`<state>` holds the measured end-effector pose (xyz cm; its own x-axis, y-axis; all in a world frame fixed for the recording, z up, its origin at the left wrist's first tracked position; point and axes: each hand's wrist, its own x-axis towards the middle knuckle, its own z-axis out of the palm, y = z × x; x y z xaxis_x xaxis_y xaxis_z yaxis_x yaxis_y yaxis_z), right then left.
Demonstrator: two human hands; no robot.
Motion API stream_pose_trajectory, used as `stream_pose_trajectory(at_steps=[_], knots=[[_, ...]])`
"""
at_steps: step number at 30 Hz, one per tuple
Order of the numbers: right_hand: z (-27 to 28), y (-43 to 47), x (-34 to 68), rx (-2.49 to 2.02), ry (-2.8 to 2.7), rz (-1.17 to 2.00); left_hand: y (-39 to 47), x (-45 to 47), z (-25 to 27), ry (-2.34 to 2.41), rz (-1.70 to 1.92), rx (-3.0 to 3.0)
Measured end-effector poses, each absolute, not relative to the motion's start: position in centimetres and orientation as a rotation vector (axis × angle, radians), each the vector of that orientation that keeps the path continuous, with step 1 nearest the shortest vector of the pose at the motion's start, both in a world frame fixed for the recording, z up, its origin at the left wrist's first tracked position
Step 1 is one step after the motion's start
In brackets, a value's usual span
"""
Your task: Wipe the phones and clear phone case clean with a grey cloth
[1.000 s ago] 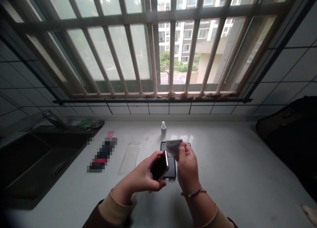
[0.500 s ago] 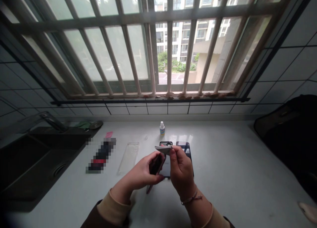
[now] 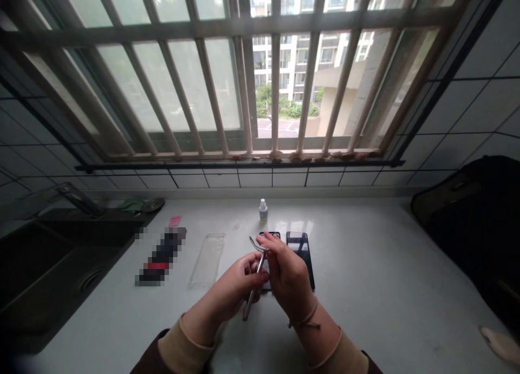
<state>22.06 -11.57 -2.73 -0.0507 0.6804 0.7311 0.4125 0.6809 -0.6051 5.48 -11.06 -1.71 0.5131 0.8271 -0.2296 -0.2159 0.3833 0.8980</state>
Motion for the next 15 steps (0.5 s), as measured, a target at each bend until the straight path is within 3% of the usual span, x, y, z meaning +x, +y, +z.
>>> stream_pose_trajectory(at_steps=[15], knots=[[-1.9, -12.5, 20.6, -0.657, -1.930, 0.402, -10.1, 5.2, -0.7, 0.641, 0.957, 0.245]])
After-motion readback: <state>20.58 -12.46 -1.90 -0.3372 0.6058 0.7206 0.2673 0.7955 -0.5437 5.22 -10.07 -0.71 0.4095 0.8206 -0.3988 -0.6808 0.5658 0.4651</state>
